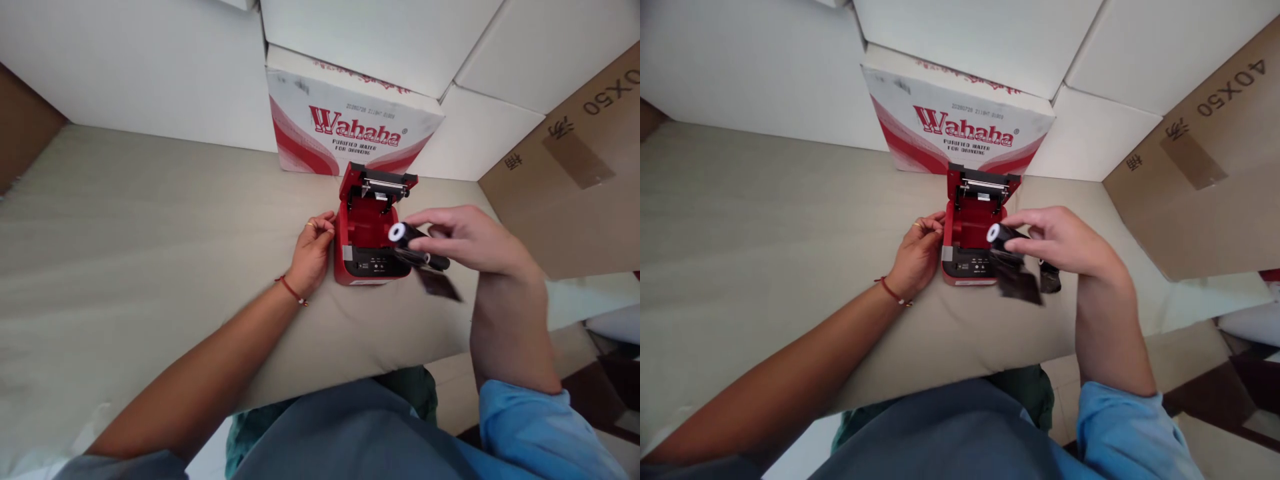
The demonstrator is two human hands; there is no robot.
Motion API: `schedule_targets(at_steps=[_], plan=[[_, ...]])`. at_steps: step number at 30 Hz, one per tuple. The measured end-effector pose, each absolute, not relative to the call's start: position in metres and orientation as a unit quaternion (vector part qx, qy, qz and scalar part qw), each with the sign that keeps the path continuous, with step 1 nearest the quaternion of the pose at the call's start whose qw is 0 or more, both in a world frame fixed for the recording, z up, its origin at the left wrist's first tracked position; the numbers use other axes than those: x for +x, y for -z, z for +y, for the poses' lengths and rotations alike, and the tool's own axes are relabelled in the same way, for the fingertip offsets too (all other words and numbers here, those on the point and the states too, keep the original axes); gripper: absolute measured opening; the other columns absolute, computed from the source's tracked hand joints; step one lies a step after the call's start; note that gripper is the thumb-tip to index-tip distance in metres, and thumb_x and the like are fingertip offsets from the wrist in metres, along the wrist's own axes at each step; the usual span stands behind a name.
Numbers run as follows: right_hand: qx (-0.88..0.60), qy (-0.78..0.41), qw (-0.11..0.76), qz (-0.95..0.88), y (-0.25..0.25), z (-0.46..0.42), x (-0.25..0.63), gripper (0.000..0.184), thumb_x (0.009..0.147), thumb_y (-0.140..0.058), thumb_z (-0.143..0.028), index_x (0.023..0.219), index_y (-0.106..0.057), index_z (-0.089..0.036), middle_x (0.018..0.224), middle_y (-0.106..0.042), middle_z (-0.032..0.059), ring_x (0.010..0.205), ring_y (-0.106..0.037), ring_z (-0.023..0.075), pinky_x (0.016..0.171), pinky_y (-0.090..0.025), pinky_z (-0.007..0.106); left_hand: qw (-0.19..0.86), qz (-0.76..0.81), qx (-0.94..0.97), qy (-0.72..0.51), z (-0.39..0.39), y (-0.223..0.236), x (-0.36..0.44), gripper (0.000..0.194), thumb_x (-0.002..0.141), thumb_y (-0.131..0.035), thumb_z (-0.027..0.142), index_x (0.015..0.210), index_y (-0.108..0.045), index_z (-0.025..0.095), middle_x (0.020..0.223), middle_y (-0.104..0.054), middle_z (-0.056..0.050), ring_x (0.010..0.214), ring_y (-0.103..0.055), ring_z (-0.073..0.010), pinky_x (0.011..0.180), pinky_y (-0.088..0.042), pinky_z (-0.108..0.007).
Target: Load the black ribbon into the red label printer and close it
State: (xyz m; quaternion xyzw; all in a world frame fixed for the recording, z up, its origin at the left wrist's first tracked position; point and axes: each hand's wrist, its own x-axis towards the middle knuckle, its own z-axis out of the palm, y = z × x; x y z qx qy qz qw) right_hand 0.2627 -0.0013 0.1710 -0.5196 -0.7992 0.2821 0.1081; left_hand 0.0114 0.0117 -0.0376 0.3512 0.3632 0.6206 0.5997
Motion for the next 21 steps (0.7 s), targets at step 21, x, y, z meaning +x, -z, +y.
schedule_targets(at_steps=[21], plan=[[-0.494,-0.105,0.095,-0.858,-0.118,0.016,0.201,0.036,0.105,-0.062,-0.021,0.136,-0.079,-0.022,0.148,-0.078,0.0109,0.134,-0.076,0.0318,0.114,-0.06,0.049,0.572,0.385,0.381,-0.616,0.014,0.041,0.017,0.008,0.092,-0.064,0.019,0.094,-0.058,0.024,0.151,-0.063,-0.011,0.154,-0.055,-0.0281,0.133,-0.039,-0.053]])
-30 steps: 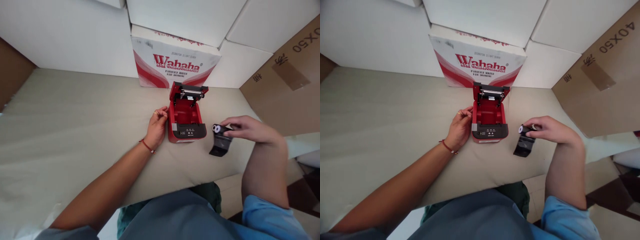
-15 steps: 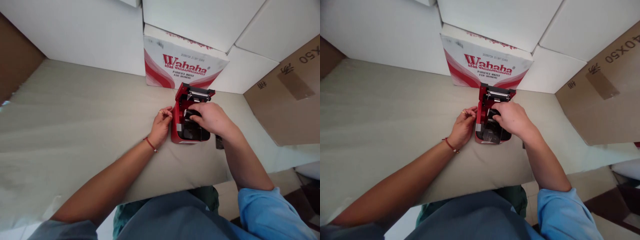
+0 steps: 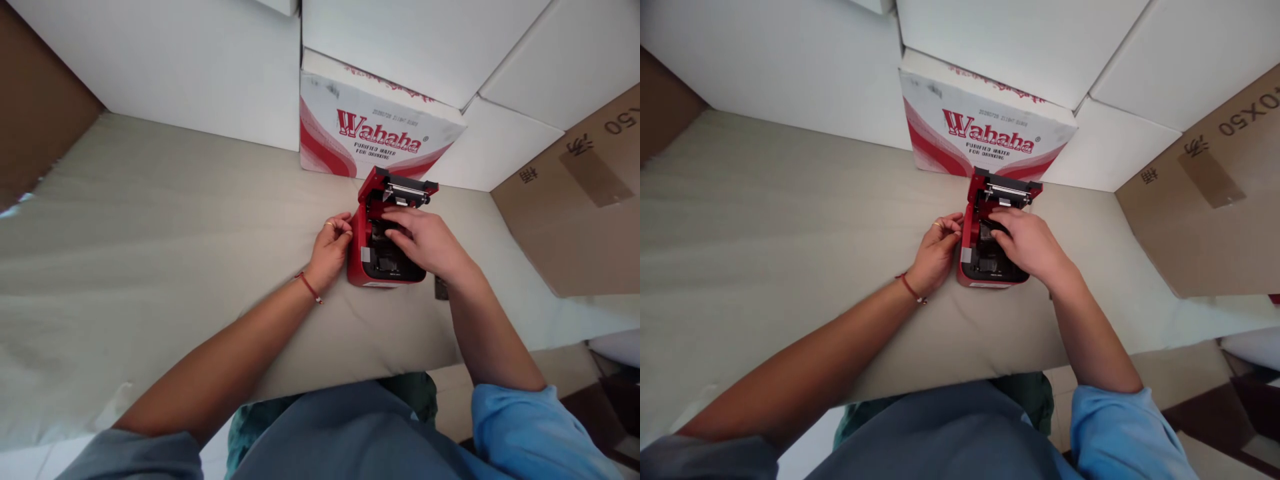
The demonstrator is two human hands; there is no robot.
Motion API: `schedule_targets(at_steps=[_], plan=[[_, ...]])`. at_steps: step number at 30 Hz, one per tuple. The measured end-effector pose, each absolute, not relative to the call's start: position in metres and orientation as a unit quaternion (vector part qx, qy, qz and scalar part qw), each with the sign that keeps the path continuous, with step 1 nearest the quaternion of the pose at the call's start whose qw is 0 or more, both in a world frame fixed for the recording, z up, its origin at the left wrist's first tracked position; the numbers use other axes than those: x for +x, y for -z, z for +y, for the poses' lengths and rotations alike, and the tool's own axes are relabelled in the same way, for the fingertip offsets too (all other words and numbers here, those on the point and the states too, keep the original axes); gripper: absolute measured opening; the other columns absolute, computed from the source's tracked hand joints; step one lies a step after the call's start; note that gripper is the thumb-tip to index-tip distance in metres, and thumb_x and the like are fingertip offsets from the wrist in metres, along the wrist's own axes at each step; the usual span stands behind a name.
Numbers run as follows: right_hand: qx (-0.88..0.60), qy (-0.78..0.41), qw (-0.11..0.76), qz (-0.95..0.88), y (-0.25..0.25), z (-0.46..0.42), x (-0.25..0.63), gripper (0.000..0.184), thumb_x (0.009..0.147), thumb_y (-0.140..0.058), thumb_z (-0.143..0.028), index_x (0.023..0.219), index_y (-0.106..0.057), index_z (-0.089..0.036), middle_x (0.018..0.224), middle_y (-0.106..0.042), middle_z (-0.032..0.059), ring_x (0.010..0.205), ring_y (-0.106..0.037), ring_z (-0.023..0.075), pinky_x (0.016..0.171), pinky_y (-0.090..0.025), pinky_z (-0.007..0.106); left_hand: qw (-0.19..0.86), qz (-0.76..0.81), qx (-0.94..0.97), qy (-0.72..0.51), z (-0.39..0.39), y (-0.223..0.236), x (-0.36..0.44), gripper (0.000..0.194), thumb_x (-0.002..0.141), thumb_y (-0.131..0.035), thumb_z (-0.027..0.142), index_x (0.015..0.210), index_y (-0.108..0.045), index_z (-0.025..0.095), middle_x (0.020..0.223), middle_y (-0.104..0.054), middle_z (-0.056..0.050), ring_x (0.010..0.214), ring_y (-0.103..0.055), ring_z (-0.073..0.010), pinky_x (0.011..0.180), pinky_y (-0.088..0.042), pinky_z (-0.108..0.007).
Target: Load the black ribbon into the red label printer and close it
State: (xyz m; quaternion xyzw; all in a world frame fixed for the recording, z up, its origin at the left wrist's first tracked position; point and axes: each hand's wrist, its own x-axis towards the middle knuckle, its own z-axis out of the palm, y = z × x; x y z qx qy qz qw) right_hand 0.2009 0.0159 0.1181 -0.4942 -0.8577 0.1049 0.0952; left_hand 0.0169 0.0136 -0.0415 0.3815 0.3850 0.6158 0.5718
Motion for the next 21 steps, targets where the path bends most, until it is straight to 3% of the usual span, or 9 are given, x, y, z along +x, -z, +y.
schedule_targets(at_steps=[5,8,12,15,17,21], plan=[[-0.439,-0.1,0.249,-0.858,-0.111,-0.048,0.223,0.027,0.11,-0.061,-0.028,0.125,-0.083,-0.029,0.128,-0.087,0.0075,0.115,-0.082,0.0266,0.103,-0.066,0.048,0.523,0.424,0.41,-0.615,0.009,0.036,0.02,0.004,0.095,-0.062,0.022,0.095,-0.059,0.024,0.145,-0.065,-0.012,0.144,-0.061,-0.0275,0.128,-0.043,-0.052],[-0.427,-0.068,0.265,-0.862,-0.09,-0.081,0.228,0.033,0.108,-0.064,-0.024,0.136,-0.08,-0.032,0.14,-0.083,0.0084,0.125,-0.079,0.0292,0.108,-0.065,0.054,0.426,0.477,0.445,-0.627,-0.002,0.028,0.018,0.001,0.099,-0.061,0.023,0.099,-0.061,0.024,0.135,-0.066,-0.011,0.131,-0.065,-0.0263,0.121,-0.049,-0.05],[-0.422,-0.026,0.279,-0.862,-0.065,-0.097,0.229,0.045,0.108,-0.063,-0.021,0.151,-0.071,-0.033,0.151,-0.077,0.0076,0.141,-0.072,0.0291,0.121,-0.058,0.058,0.228,0.484,0.543,-0.647,-0.025,0.007,0.01,0.008,0.106,-0.056,0.022,0.107,-0.064,0.024,0.127,-0.066,-0.011,0.128,-0.064,-0.0268,0.119,-0.05,-0.05],[-0.421,-0.009,0.296,-0.857,-0.059,-0.093,0.233,0.042,0.107,-0.065,-0.021,0.147,-0.074,-0.032,0.147,-0.079,0.0068,0.15,-0.065,0.0305,0.125,-0.053,0.06,0.094,0.402,0.665,-0.622,-0.044,-0.007,0.007,0.023,0.105,-0.057,0.018,0.124,-0.068,0.027,0.127,-0.071,-0.009,0.131,-0.066,-0.0284,0.119,-0.052,-0.053],[-0.416,-0.011,0.307,-0.856,-0.058,-0.089,0.237,0.038,0.107,-0.066,-0.021,0.142,-0.076,-0.031,0.144,-0.081,0.0071,0.151,-0.064,0.0311,0.125,-0.053,0.061,0.031,0.319,0.75,-0.579,-0.054,-0.013,0.009,0.033,0.103,-0.062,0.016,0.133,-0.068,0.027,0.126,-0.076,-0.009,0.132,-0.068,-0.028,0.114,-0.055,-0.049],[-0.4,-0.037,0.325,-0.856,-0.062,-0.083,0.243,0.029,0.108,-0.066,-0.025,0.133,-0.079,-0.03,0.14,-0.083,0.0072,0.148,-0.067,0.0314,0.125,-0.052,0.062,-0.047,0.273,0.82,-0.5,-0.061,-0.014,0.016,0.036,0.104,-0.066,0.018,0.14,-0.068,0.022,0.114,-0.085,-0.008,0.117,-0.077,-0.0246,0.106,-0.057,-0.042]])
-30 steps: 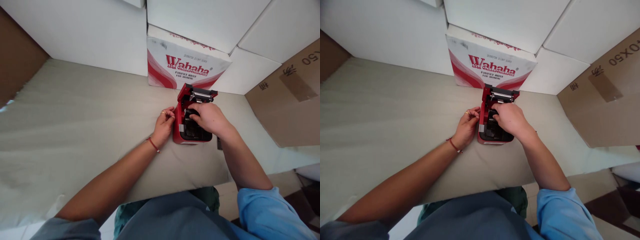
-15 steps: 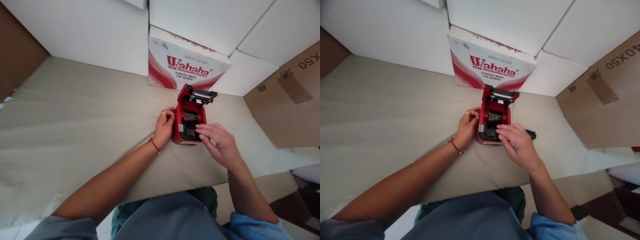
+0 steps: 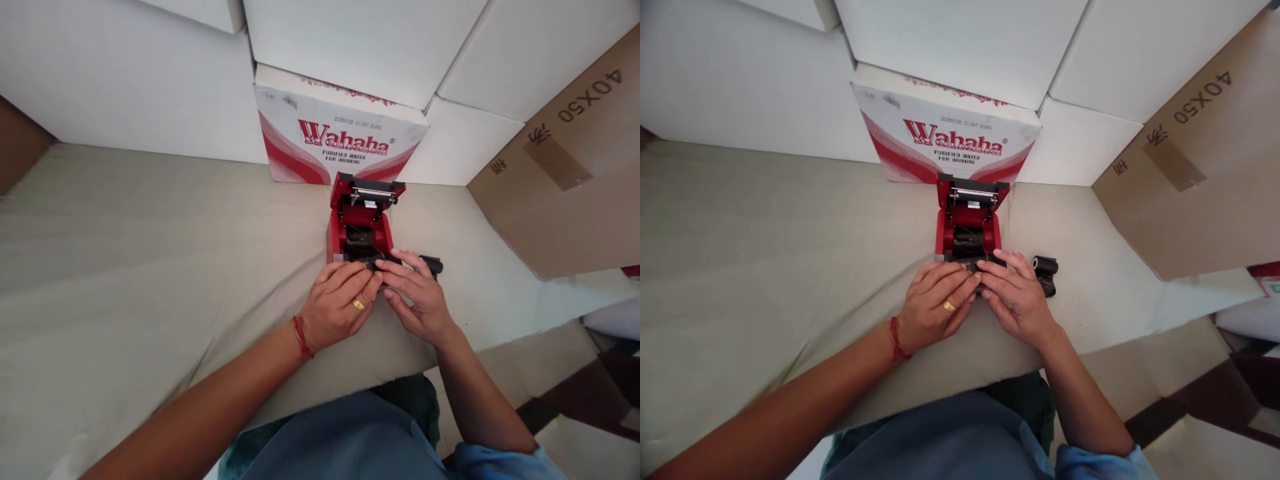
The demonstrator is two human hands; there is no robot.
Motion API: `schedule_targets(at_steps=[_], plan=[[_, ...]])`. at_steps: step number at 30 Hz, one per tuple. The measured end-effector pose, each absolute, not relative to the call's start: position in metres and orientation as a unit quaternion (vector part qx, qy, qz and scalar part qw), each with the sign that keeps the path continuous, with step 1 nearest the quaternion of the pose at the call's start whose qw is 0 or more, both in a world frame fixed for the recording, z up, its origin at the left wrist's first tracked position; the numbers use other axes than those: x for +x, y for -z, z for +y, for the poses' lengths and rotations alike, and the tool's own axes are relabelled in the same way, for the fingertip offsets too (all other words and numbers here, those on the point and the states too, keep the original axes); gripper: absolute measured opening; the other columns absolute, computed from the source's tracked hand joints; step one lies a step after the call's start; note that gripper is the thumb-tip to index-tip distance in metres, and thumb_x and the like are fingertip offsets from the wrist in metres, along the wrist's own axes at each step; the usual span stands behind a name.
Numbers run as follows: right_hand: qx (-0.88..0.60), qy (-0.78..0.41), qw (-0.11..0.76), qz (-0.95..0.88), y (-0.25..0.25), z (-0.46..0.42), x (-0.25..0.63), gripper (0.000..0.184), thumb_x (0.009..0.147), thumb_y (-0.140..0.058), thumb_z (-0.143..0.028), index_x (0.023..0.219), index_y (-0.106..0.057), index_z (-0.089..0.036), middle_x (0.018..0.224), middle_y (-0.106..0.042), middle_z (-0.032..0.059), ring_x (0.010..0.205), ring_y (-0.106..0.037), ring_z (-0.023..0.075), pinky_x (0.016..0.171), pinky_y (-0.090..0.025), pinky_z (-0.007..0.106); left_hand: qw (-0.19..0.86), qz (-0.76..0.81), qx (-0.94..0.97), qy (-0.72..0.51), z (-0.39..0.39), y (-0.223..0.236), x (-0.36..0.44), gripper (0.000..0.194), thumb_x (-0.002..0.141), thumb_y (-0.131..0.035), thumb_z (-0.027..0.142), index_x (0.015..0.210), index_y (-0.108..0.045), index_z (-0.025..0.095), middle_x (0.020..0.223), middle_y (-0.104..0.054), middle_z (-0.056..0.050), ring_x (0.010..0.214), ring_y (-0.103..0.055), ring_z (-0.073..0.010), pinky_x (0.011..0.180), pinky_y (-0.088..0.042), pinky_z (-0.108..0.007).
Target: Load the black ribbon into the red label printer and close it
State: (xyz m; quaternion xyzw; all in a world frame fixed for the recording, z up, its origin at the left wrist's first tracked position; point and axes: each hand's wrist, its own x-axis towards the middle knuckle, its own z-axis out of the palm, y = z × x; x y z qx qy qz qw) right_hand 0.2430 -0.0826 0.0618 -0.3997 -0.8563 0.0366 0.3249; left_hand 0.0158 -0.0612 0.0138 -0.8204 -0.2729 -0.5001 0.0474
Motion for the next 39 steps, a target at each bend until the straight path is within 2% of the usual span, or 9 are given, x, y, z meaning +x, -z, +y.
schedule_targets(at_steps=[4,8,12,15,19,24,32,36,39], plan=[[-0.443,-0.087,0.388,-0.803,-0.07,-0.066,0.246,0.029,0.113,-0.057,-0.034,0.129,-0.081,-0.033,0.138,-0.083,0.0064,0.141,-0.072,0.0297,0.125,-0.054,0.06,0.06,-0.288,-0.822,0.488,-0.063,-0.012,0.017,0.037,0.103,-0.069,0.013,0.138,-0.07,0.025,0.109,-0.088,-0.005,0.111,-0.081,-0.0221,0.101,-0.054,-0.04],[-0.526,-0.098,0.493,-0.686,-0.074,-0.017,0.249,0.046,0.119,-0.041,-0.049,0.152,-0.068,-0.032,0.159,-0.071,0.0093,0.151,-0.064,0.0255,0.128,-0.051,0.055,0.099,-0.294,-0.816,0.487,-0.066,-0.012,0.018,0.033,0.1,-0.073,0.01,0.133,-0.073,0.02,0.106,-0.088,-0.005,0.107,-0.081,-0.0207,0.101,-0.051,-0.038],[-0.545,-0.145,0.463,-0.684,-0.081,0.036,0.244,0.072,0.117,-0.018,-0.067,0.173,-0.043,-0.03,0.173,-0.057,0.0112,0.158,-0.058,0.0228,0.129,-0.05,0.049,0.092,-0.296,-0.815,0.49,-0.067,-0.011,0.019,0.041,0.1,-0.075,0.012,0.139,-0.071,0.022,0.108,-0.088,-0.004,0.107,-0.08,-0.0204,0.101,-0.049,-0.037],[-0.511,-0.202,0.455,-0.701,-0.09,0.048,0.232,0.078,0.116,-0.015,-0.071,0.164,-0.057,-0.027,0.162,-0.068,0.0105,0.154,-0.062,0.0242,0.128,-0.052,0.049,0.094,-0.298,-0.816,0.486,-0.067,-0.011,0.019,0.038,0.102,-0.072,0.013,0.138,-0.072,0.024,0.108,-0.088,-0.003,0.106,-0.08,-0.02,0.101,-0.049,-0.037],[-0.484,-0.206,0.493,-0.693,-0.097,0.026,0.22,0.069,0.118,-0.028,-0.065,0.133,-0.082,-0.025,0.137,-0.083,0.0086,0.138,-0.074,0.0268,0.126,-0.054,0.05,0.117,-0.294,-0.821,0.476,-0.066,-0.012,0.017,0.025,0.104,-0.068,0.011,0.126,-0.076,0.02,0.106,-0.089,-0.004,0.104,-0.081,-0.0197,0.1,-0.05,-0.038],[-0.51,-0.151,0.454,-0.715,-0.091,-0.024,0.227,0.056,0.117,-0.037,-0.06,0.143,-0.077,-0.03,0.133,-0.085,0.0078,0.131,-0.077,0.0283,0.122,-0.056,0.054,0.089,-0.292,-0.822,0.482,-0.067,-0.01,0.015,0.037,0.103,-0.07,0.014,0.138,-0.072,0.025,0.109,-0.088,-0.004,0.109,-0.08,-0.021,0.104,-0.05,-0.039],[-0.506,-0.042,0.356,-0.785,-0.054,-0.067,0.233,0.043,0.117,-0.042,-0.035,0.147,-0.074,-0.034,0.136,-0.085,0.0039,0.134,-0.078,0.0243,0.134,-0.042,0.057,0.065,-0.296,-0.804,0.511,-0.066,-0.01,0.016,0.051,0.102,-0.069,0.018,0.151,-0.064,0.032,0.117,-0.087,-0.004,0.113,-0.081,-0.0214,0.11,-0.052,-0.039],[-0.508,-0.036,0.369,-0.778,-0.049,-0.066,0.229,0.039,0.116,-0.048,-0.031,0.144,-0.075,-0.033,0.134,-0.085,0.0037,0.131,-0.079,0.0232,0.133,-0.044,0.055,-0.015,-0.341,-0.769,0.541,-0.055,-0.013,0.005,0.062,0.11,-0.056,0.033,0.17,-0.042,0.03,0.142,-0.08,-0.011,0.135,-0.075,-0.0276,0.123,-0.047,-0.049],[-0.509,-0.043,0.376,-0.773,-0.051,-0.064,0.227,0.037,0.116,-0.049,-0.03,0.141,-0.076,-0.033,0.131,-0.086,0.0033,0.128,-0.08,0.0231,0.13,-0.048,0.055,-0.084,-0.371,-0.759,0.529,-0.045,-0.014,-0.002,0.06,0.114,-0.045,0.029,0.174,-0.037,0.029,0.138,-0.083,-0.009,0.133,-0.076,-0.025,0.127,-0.041,-0.049]])
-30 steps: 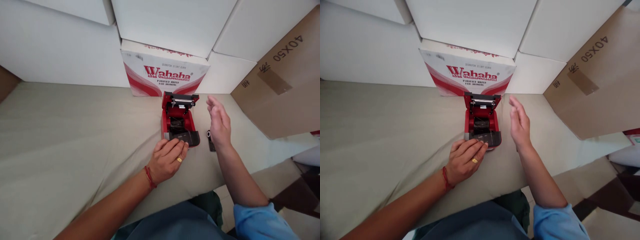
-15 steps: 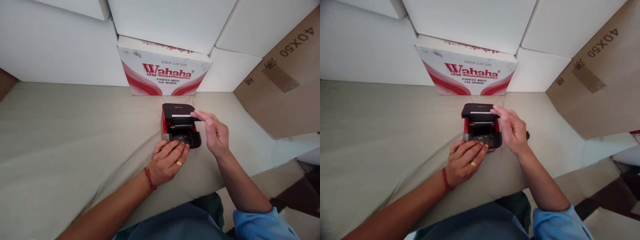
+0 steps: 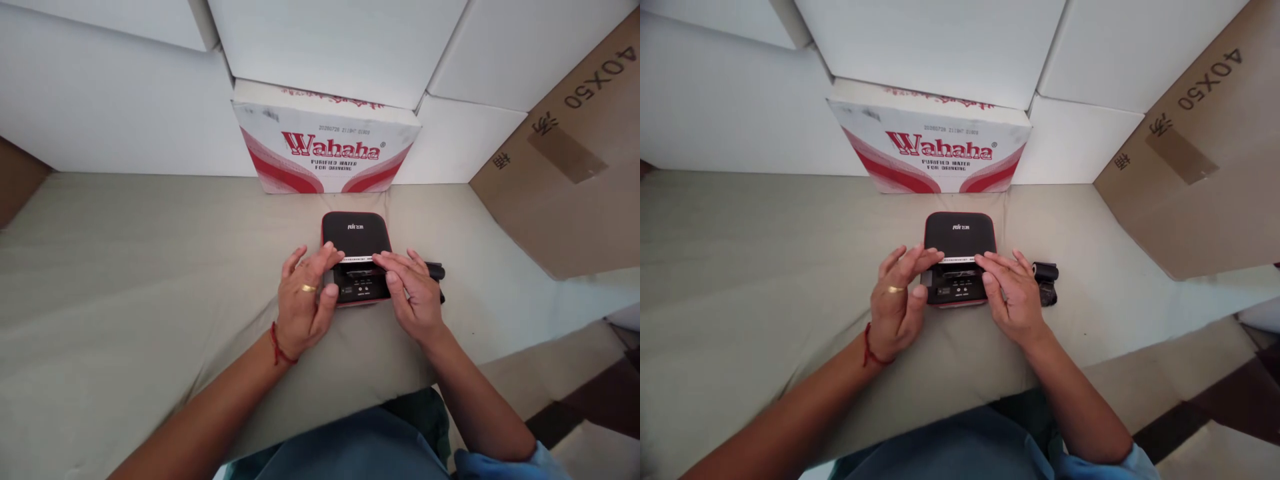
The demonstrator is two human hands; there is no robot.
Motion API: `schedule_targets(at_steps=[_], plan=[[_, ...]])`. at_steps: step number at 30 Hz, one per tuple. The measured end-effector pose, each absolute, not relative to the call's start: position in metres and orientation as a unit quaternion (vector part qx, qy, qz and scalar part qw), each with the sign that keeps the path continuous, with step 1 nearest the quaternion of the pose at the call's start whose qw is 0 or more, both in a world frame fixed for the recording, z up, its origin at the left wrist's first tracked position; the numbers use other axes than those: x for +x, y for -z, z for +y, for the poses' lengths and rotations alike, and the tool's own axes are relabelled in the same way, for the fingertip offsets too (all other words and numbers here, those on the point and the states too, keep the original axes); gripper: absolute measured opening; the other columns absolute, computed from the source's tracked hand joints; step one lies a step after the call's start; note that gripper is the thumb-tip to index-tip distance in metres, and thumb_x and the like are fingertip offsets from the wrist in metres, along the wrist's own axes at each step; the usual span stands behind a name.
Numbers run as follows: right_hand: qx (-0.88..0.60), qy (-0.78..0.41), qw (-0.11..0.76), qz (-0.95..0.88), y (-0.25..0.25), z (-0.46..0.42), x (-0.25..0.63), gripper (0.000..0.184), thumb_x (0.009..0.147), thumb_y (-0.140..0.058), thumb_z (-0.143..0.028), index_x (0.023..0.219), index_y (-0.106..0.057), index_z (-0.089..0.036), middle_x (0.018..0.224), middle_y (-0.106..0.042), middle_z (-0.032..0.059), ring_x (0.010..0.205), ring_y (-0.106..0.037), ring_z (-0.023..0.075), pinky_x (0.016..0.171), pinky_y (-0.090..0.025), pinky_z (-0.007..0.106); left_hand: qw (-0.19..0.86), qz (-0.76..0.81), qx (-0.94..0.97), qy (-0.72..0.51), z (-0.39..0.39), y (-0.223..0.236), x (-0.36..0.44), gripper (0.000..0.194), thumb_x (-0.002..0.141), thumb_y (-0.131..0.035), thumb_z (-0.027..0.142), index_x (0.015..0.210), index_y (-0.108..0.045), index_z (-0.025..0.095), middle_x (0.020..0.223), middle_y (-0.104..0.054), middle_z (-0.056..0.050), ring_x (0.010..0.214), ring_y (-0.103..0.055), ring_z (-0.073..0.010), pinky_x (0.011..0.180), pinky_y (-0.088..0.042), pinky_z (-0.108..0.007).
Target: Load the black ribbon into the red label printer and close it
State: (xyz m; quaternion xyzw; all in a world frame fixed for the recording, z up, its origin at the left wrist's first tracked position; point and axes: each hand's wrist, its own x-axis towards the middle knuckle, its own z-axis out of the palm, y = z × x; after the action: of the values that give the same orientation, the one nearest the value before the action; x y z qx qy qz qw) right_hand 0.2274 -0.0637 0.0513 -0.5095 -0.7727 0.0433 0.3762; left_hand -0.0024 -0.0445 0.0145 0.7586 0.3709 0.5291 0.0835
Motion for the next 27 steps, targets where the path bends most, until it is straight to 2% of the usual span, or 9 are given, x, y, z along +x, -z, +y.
schedule_targets(at_steps=[5,10,13,17,20,22,25,27], plan=[[-0.516,-0.044,0.379,-0.767,-0.053,-0.064,0.225,0.037,0.115,-0.05,-0.029,0.139,-0.077,-0.033,0.129,-0.087,0.0032,0.127,-0.081,0.0235,0.125,-0.052,0.052,0.066,0.381,0.761,-0.521,-0.038,-0.016,-0.003,0.055,0.113,-0.046,0.022,0.167,-0.049,0.028,0.127,-0.087,-0.007,0.115,-0.08,-0.0229,0.106,-0.045,-0.044],[-0.514,-0.036,0.382,-0.767,-0.053,-0.062,0.224,0.035,0.114,-0.051,-0.025,0.136,-0.078,-0.031,0.127,-0.088,0.0044,0.124,-0.081,0.0233,0.121,-0.053,0.049,0.081,0.394,0.75,-0.525,-0.036,-0.019,0.0,0.052,0.112,-0.05,0.023,0.164,-0.052,0.028,0.12,-0.088,-0.005,0.104,-0.079,-0.0222,0.103,-0.046,-0.044],[-0.509,-0.034,0.407,-0.758,-0.05,-0.061,0.223,0.034,0.114,-0.052,-0.025,0.135,-0.077,-0.031,0.123,-0.088,0.0041,0.122,-0.081,0.0237,0.123,-0.05,0.051,0.18,0.385,0.714,-0.556,-0.033,-0.019,0.0,0.046,0.115,-0.051,0.03,0.16,-0.056,0.029,0.116,-0.087,-0.005,0.112,-0.079,-0.0232,0.108,-0.052,-0.044],[-0.483,-0.043,0.447,-0.752,-0.043,-0.061,0.222,0.039,0.113,-0.051,-0.029,0.148,-0.07,-0.031,0.128,-0.087,0.0058,0.124,-0.078,0.0266,0.123,-0.047,0.055,0.339,0.348,0.61,-0.626,-0.029,-0.015,-0.005,0.049,0.114,-0.056,0.039,0.163,-0.05,0.032,0.11,-0.085,-0.002,0.116,-0.078,-0.0219,0.112,-0.055,-0.042],[-0.467,-0.032,0.445,-0.763,-0.038,-0.062,0.22,0.038,0.113,-0.049,-0.032,0.143,-0.074,-0.032,0.131,-0.085,0.0059,0.126,-0.076,0.0287,0.123,-0.046,0.057,0.384,0.371,0.519,-0.668,-0.022,-0.009,-0.014,0.055,0.106,-0.068,0.045,0.158,-0.051,0.038,0.137,-0.078,-0.005,0.134,-0.071,-0.0242,0.114,-0.055,-0.043],[-0.457,-0.021,0.447,-0.769,-0.035,-0.062,0.219,0.035,0.112,-0.05,-0.031,0.132,-0.079,-0.032,0.132,-0.084,0.0053,0.126,-0.076,0.029,0.124,-0.046,0.057,0.442,0.393,0.482,-0.646,-0.015,-0.004,-0.019,0.062,0.098,-0.076,0.046,0.156,-0.053,0.041,0.163,-0.063,-0.005,0.154,-0.057,-0.0286,0.124,-0.049,-0.047],[-0.455,-0.025,0.457,-0.764,-0.032,-0.062,0.218,0.034,0.111,-0.051,-0.028,0.127,-0.08,-0.031,0.133,-0.083,0.0057,0.129,-0.074,0.0292,0.127,-0.044,0.058,0.553,0.39,0.477,-0.561,-0.007,0.001,-0.024,0.083,0.087,-0.084,0.041,0.162,-0.047,0.043,0.183,-0.039,-0.001,0.175,-0.028,-0.0346,0.141,-0.026,-0.059],[-0.457,-0.036,0.458,-0.762,-0.031,-0.062,0.218,0.034,0.11,-0.05,-0.028,0.128,-0.08,-0.031,0.134,-0.083,0.0061,0.132,-0.073,0.0293,0.128,-0.043,0.059,0.6,0.366,0.491,-0.515,-0.004,0.002,-0.023,0.096,0.082,-0.085,0.037,0.167,-0.041,0.043,0.188,-0.029,0.0,0.179,-0.013,-0.0353,0.145,-0.014,-0.062]])
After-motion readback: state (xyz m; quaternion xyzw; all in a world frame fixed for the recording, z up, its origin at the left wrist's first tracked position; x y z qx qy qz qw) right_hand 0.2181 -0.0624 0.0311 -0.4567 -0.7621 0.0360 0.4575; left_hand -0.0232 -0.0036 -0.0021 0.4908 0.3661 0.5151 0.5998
